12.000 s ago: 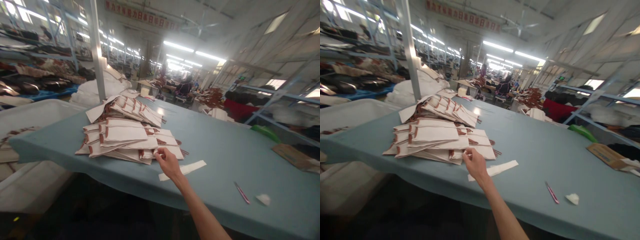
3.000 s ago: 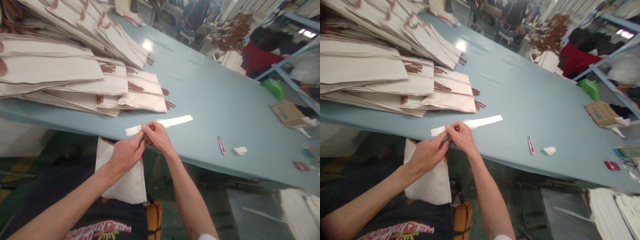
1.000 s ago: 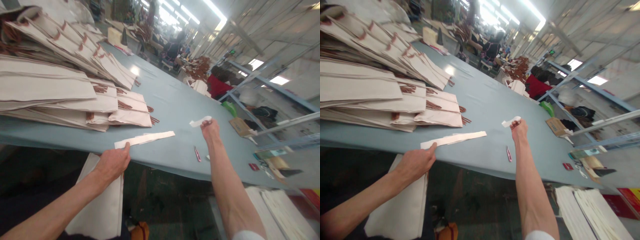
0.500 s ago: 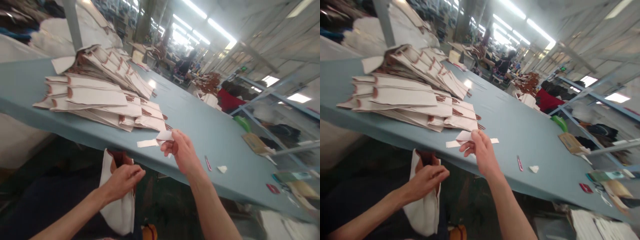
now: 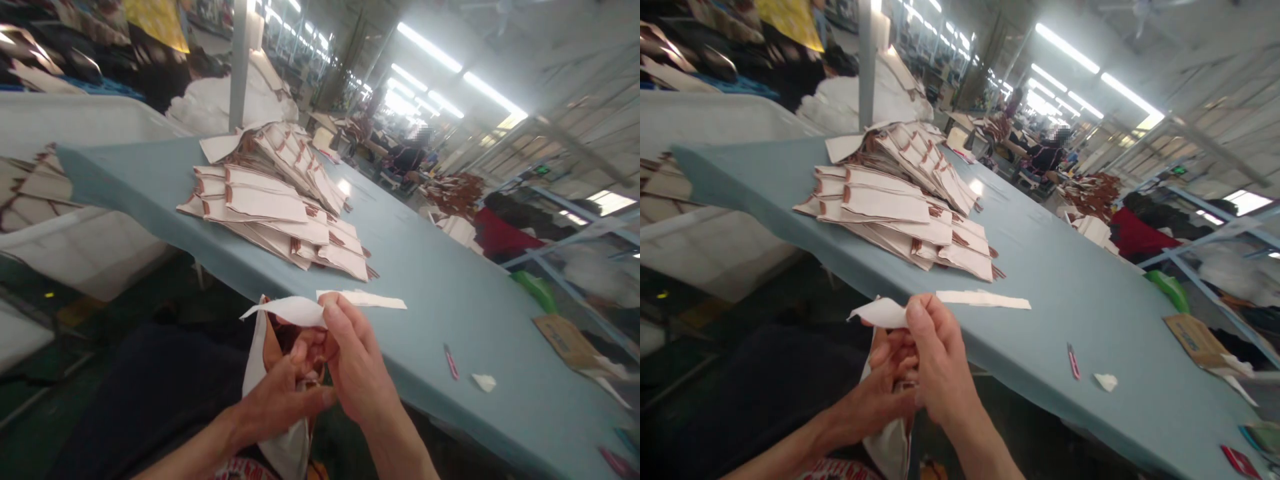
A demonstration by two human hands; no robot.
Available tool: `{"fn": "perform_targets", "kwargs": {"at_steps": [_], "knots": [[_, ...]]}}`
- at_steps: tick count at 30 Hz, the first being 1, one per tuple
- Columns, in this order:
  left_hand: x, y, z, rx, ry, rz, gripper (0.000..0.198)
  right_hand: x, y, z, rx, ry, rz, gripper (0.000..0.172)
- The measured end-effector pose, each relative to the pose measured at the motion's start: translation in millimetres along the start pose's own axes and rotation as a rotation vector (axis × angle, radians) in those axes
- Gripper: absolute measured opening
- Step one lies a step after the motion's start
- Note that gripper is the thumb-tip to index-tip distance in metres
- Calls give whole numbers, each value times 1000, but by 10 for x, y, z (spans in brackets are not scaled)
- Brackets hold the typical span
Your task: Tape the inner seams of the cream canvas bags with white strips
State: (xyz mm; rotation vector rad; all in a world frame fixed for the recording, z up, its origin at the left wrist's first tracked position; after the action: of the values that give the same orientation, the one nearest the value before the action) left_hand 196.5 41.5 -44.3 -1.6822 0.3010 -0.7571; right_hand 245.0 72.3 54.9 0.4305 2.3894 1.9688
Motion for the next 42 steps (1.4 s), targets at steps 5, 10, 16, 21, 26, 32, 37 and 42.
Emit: {"fn": "perform_targets", "kwargs": {"at_steps": [5, 10, 16, 21, 26, 32, 37, 42], "knots": [[-468, -220, -133, 1, -136, -41, 67, -314, -219, -207, -55, -124, -126, 60], [-782, -128, -244, -78, -514, -177, 58, -415, -477, -366, -90, -186, -268, 60], [-1051, -113, -423, -56, -787, -167, 49, -410, -692, -391, -104, -231, -278, 60], [-1261, -143, -583, 0, -887, -71, 63, -598, -1032, -376, -43, -307, -220, 64], [-1271, -242, -707, 36, -904, 154, 53, -799, -1647, -578, 88, -384, -185, 66], [-1138, -480, -737, 137, -845, 374, 36, -922, -2039, -740, 142, -315, -460, 66], [-1005, -703, -794, 301, -792, 526, 31, -1131, -1608, -490, -16, -382, -791, 55], [-805, -850, -783, 378, -704, 622, 32, -510, -810, -334, -315, -170, -591, 41]]}}
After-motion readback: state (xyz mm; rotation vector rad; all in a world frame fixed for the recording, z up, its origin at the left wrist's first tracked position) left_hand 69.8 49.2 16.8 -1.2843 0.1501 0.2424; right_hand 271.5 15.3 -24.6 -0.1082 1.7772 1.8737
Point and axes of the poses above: each hand's wrist, its own z-axis towards the middle knuckle, its own x-axis out of the palm, y = z × x, the point moved 9 cm from there along z, towards the middle knuckle, and after that the axes turned 10 degrees about -y, right-handed, at the moved point
